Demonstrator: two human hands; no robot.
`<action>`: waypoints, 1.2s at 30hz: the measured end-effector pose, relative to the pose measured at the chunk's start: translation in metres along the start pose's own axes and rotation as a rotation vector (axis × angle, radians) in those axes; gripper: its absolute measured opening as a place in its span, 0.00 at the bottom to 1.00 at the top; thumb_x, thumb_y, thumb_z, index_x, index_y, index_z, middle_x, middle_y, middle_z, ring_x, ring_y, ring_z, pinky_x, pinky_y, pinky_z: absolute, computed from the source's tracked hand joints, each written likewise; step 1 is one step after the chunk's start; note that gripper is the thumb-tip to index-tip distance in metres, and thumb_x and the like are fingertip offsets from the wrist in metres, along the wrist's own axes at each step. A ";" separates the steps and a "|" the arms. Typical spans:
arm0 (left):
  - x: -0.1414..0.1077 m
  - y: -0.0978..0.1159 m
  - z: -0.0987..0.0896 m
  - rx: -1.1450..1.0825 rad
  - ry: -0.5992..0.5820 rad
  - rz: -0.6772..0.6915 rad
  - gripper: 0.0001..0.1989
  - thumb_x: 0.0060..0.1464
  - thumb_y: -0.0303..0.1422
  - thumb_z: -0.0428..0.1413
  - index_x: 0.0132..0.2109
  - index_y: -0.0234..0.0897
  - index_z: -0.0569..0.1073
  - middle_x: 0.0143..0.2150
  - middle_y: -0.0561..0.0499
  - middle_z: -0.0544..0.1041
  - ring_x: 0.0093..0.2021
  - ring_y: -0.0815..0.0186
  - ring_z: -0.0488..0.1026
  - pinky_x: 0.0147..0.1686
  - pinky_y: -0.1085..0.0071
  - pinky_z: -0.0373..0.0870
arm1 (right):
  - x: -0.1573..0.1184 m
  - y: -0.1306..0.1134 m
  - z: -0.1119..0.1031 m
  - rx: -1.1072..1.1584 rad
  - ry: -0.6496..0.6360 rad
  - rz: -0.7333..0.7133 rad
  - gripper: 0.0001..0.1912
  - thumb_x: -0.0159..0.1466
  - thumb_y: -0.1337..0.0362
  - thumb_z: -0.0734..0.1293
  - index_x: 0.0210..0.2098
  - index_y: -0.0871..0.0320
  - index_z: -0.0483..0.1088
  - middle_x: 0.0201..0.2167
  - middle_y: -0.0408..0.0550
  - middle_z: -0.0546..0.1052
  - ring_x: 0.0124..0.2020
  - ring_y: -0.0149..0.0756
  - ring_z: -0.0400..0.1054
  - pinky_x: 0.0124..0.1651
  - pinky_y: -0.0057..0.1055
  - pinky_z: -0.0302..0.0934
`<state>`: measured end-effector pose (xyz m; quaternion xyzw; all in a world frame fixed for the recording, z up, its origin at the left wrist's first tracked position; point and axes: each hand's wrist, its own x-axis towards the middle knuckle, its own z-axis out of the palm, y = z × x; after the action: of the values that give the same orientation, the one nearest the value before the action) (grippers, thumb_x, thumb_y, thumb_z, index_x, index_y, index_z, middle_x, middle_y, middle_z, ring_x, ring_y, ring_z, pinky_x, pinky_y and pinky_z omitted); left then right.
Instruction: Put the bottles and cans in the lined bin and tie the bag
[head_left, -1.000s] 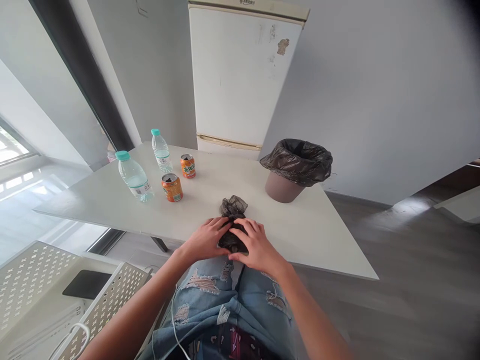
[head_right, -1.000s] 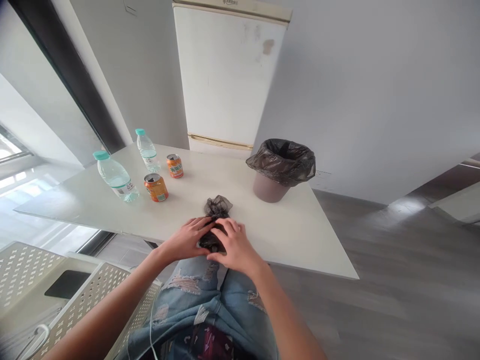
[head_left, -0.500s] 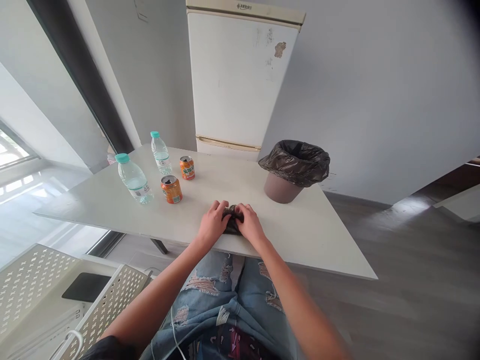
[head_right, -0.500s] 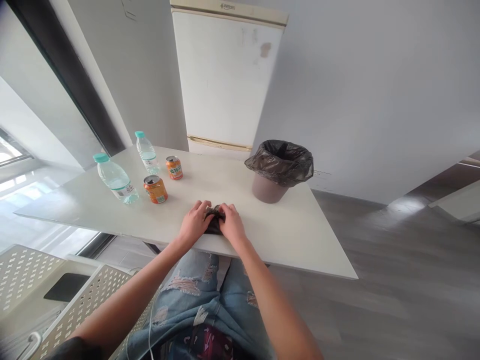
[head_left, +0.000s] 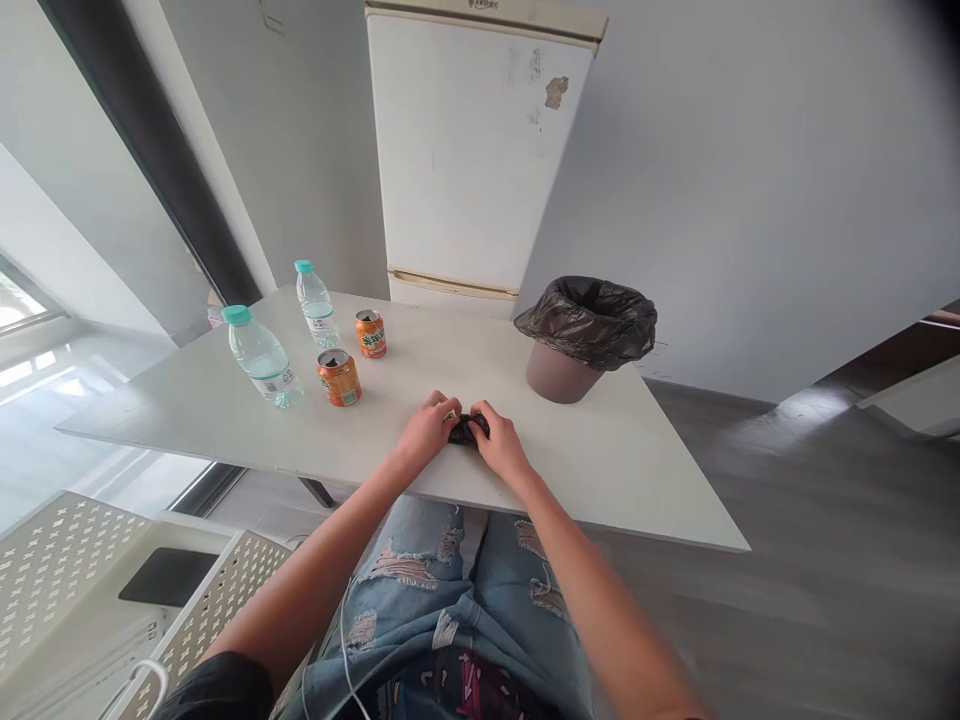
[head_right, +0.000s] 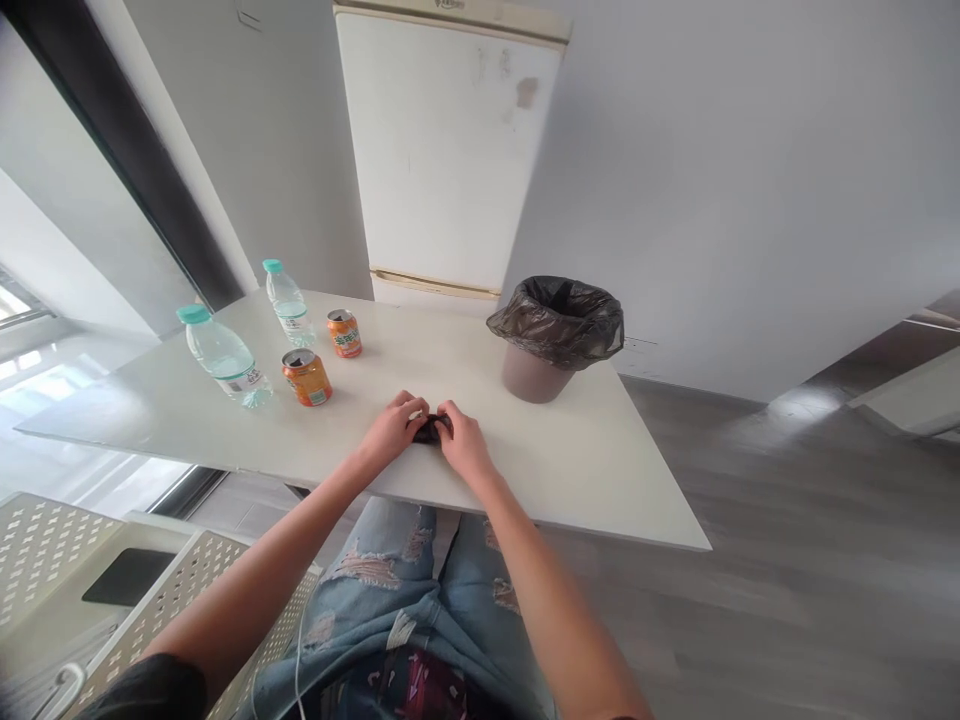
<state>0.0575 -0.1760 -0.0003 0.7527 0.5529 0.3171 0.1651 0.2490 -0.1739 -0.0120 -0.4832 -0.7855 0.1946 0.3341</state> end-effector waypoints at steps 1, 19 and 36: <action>0.003 0.000 0.001 0.036 -0.010 0.030 0.10 0.67 0.27 0.54 0.44 0.40 0.80 0.48 0.46 0.76 0.41 0.61 0.76 0.42 0.66 0.73 | 0.004 0.002 0.004 -0.022 0.029 0.016 0.07 0.69 0.66 0.63 0.41 0.53 0.73 0.38 0.49 0.75 0.39 0.42 0.72 0.45 0.38 0.71; -0.004 -0.025 -0.009 -0.041 0.341 0.066 0.13 0.68 0.31 0.52 0.41 0.38 0.81 0.47 0.45 0.81 0.50 0.59 0.78 0.56 0.62 0.72 | 0.002 -0.013 0.006 -0.335 -0.323 -0.215 0.29 0.78 0.59 0.56 0.74 0.65 0.59 0.76 0.61 0.59 0.78 0.52 0.50 0.79 0.58 0.44; 0.001 -0.039 -0.006 -0.002 0.289 -0.213 0.13 0.63 0.34 0.52 0.33 0.38 0.77 0.43 0.46 0.73 0.34 0.63 0.75 0.44 0.63 0.72 | -0.001 0.046 -0.040 -0.163 -0.420 -0.241 0.29 0.78 0.61 0.51 0.75 0.56 0.59 0.77 0.48 0.58 0.78 0.41 0.51 0.81 0.49 0.45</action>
<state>0.0252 -0.1621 -0.0192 0.6364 0.6470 0.4032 0.1174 0.3069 -0.1551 -0.0127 -0.3605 -0.9026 0.1858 0.1443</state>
